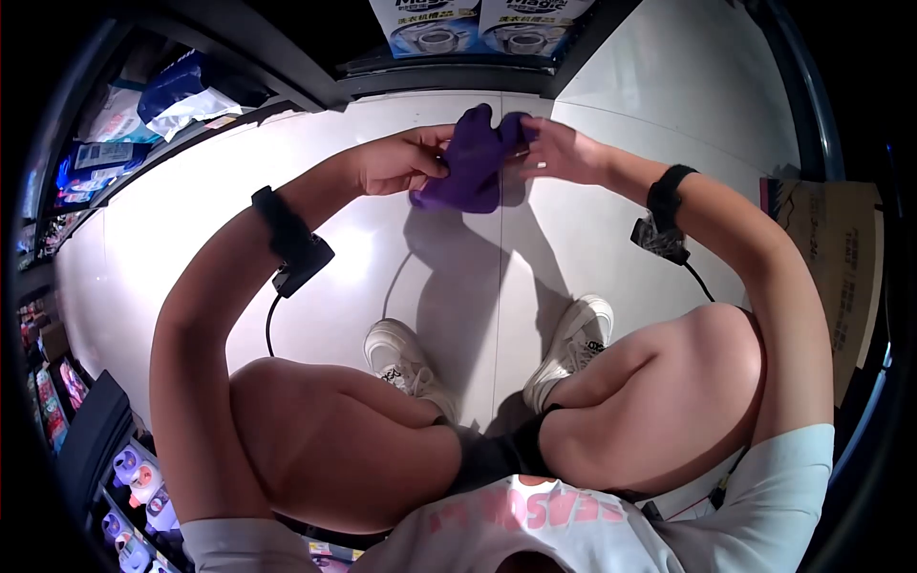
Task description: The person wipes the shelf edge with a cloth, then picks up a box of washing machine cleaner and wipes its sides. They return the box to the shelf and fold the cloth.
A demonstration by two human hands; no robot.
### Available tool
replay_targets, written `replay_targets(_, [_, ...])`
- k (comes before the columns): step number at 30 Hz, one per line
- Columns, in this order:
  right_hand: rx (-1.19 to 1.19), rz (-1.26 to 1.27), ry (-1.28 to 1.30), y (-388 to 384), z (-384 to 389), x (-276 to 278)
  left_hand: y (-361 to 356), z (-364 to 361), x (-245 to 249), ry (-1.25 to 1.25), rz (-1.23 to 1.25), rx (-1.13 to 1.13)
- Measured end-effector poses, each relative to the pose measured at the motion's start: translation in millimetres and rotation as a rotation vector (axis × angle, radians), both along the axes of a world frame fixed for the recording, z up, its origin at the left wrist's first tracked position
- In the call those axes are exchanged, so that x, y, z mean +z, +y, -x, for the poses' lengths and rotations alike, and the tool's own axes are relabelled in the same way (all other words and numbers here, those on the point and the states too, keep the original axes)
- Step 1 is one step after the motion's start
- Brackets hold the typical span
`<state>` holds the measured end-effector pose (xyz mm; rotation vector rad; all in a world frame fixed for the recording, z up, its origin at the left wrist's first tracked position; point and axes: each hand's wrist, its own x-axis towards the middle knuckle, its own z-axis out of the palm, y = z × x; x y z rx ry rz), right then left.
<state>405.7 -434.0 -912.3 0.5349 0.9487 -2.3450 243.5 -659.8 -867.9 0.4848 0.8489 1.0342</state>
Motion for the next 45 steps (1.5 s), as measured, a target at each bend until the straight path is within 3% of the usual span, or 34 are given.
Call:
replay_targets(2, [-0.072,-0.112,0.010,3,1,-6,0,-1,0,-0.013,0.016,-0.040])
replay_targets(4, [-0.102,-0.391,0.050,9,-1,-16,-2,-7,1,-0.025,0.082,0.019])
replay_targets(6, [-0.119,-0.403,0.008,12,0,-21,-5,-9,-1,0.010,0.103,0.014])
replay_targets(8, [0.019,-0.837,-0.053,11,3,-16,-8,-11,-8,0.188,0.162,-0.045])
replay_targets(10, [-0.001,-0.870,-0.043,13,6,-18,-14,-19,-21,0.283,0.207,-0.017])
replay_targets(11, [-0.019,-0.901,-0.032,14,7,-20,-14,-24,-28,0.654,0.367,0.015])
replay_targets(12, [-0.019,-0.901,-0.033,12,7,-18,-15,-28,-39,1.025,0.525,0.046])
replay_targets(13, [-0.072,-0.807,0.053,9,7,-14,-16,-30,-48,1.255,0.449,0.029])
replay_targets(14, [-0.123,-0.712,0.138,4,9,-12,-17,-30,-55,1.253,0.451,0.029])
replay_targets(16, [-0.188,-0.598,0.150,-8,15,-10,-9,-38,-40,1.157,0.216,0.152])
replay_targets(18, [-0.267,-0.322,0.135,-19,20,-1,0,-46,-33,1.148,0.143,0.182])
replay_targets(20, [-0.337,-0.200,0.115,-35,27,19,12,-54,-40,1.494,-0.275,0.369])
replay_targets(21, [-0.360,-0.126,0.176,-39,30,22,18,-62,-34,1.333,-0.274,0.471])
replay_targets(22, [-0.386,-0.054,0.236,-42,33,27,24,-64,-29,1.331,-0.282,0.468])
replay_targets(24, [-0.444,-0.064,0.222,-47,35,35,34,-68,-20,0.720,-0.095,0.615])
replay_targets(26, [-0.618,-0.234,0.176,-49,33,42,39,-57,-10,0.595,0.041,0.561])
replay_targets(28, [-0.701,-0.265,0.167,-40,30,31,42,-53,-2,0.280,0.246,0.314])
replay_targets(29, [-0.752,-0.453,0.174,-32,30,26,42,-53,-6,0.201,0.288,0.232])
replay_targets(31, [-0.746,-0.861,0.207,-11,30,17,43,-57,-22,0.167,0.287,0.205])
replay_targets(32, [-0.744,-0.865,0.208,-2,27,14,45,-59,-29,0.135,0.290,0.177])
replay_targets(34, [-0.411,-1.416,0.207,7,26,20,55,-63,-34,0.158,0.307,0.160])
replay_targets(36, [-0.279,-1.556,0.238,11,29,13,65,-63,-37,0.118,0.309,0.205])
replay_targets(38, [-0.156,-1.970,0.610,17,36,0,75,-58,-39,0.090,0.320,0.223])
replay_targets(39, [-0.201,-1.996,0.799,19,40,-4,80,-55,-37,0.088,0.333,0.268])
replay_targets(42, [-0.173,-2.144,0.995,18,41,-10,83,-53,-32,0.102,0.340,0.343])
replay_targets(43, [-0.168,-2.144,0.993,19,40,-7,81,-53,-33,0.113,0.361,0.343])
replay_targets(45, [-0.024,-1.923,0.727,21,33,3,78,-52,-34,0.120,0.381,0.341])
